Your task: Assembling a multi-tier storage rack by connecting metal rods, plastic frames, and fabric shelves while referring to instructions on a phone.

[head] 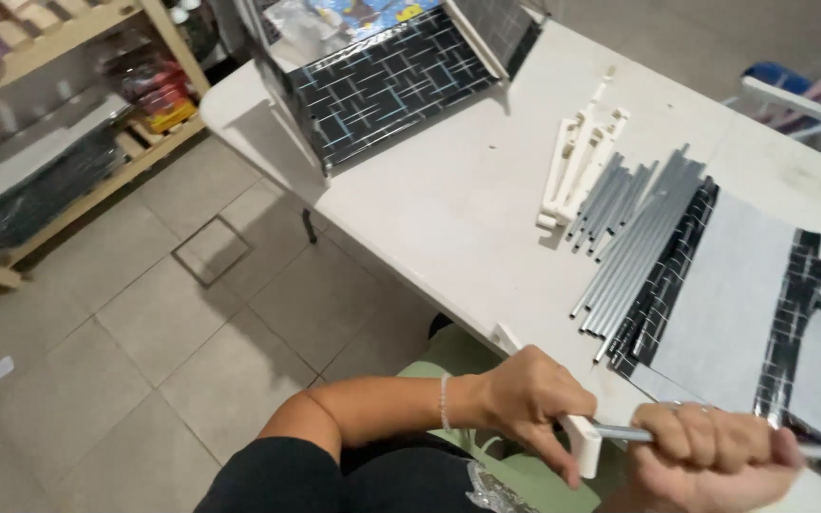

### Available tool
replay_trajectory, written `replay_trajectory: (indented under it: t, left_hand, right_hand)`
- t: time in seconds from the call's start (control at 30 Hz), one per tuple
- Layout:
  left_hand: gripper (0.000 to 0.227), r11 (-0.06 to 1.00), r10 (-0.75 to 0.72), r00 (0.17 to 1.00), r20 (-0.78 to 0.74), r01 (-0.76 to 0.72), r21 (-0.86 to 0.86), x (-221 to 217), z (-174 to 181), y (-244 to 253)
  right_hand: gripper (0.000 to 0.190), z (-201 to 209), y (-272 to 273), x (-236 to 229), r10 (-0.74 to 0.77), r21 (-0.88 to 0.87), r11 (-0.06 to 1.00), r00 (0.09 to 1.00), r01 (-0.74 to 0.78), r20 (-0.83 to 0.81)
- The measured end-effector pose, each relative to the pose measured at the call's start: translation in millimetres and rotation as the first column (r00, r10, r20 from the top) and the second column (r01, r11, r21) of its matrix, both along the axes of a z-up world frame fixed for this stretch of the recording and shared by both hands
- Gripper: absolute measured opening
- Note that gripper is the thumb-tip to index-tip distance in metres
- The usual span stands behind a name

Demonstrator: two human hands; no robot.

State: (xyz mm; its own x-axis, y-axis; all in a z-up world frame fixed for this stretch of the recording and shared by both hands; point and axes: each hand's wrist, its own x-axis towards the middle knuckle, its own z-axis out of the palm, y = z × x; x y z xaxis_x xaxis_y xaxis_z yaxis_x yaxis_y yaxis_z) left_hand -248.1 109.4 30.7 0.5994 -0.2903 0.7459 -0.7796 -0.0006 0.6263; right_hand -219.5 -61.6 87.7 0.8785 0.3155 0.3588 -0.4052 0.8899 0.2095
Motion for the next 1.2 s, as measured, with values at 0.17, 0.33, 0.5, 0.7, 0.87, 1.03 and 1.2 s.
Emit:
replay_trajectory:
  t: [0.17,0.33,0.5,0.7,0.87,1.03,1.2]
  left_hand:
    - [0.065,0.868,0.233,0.723,0.650,-0.457,0.197,5.8,4.4,21.8]
    - [0.059,0.747,0.023,0.555,0.831,-0.562,0.355,15.0,7.5,46.6]
    - [0.061,0.985,0.165,0.973,-0.162,-0.155,0.069,-0.7,-2.3,99.1]
    - [0.064,0.858,0.254,0.662,-0.705,-0.491,-0.151,8.1,-1.2,129.8]
    - [0.035,0.820,0.032,0.549,-0.835,-0.493,-0.292,26.2,2.1,94.6]
    - [0.029,0.829,0.255,0.517,-0.818,-0.552,-0.091,21.9,-5.0,90.1]
    - [0.029,0.846,0.304,0.615,-0.727,-0.526,-0.091,27.8,-44.6,107.5]
  right_hand:
    - [0.048,-57.4,-12.5,6.6,-0.146,-0.567,0.823,0.978,0.038,-0.146]
    - [0.042,-86.5,-11.2,16.8,-0.104,-0.634,0.770,0.966,-0.072,-0.236]
    - [0.047,-67.1,-80.8,27.5,-0.958,-0.851,0.178,0.285,0.493,-0.035]
    - [0.046,-29.3,-82.1,48.7,-0.870,-0.941,0.026,0.471,0.338,0.145]
    - [0.057,-134.3,-28.8,127.2,-0.486,-0.997,-0.073,0.872,0.031,0.063]
    - [0.043,-156.0,22.9,142.2,-0.279,-0.940,-0.324,0.939,0.106,0.202]
    - [0.046,-123.0,39.0,144.2,-0.145,-0.760,-0.609,0.910,0.227,0.388]
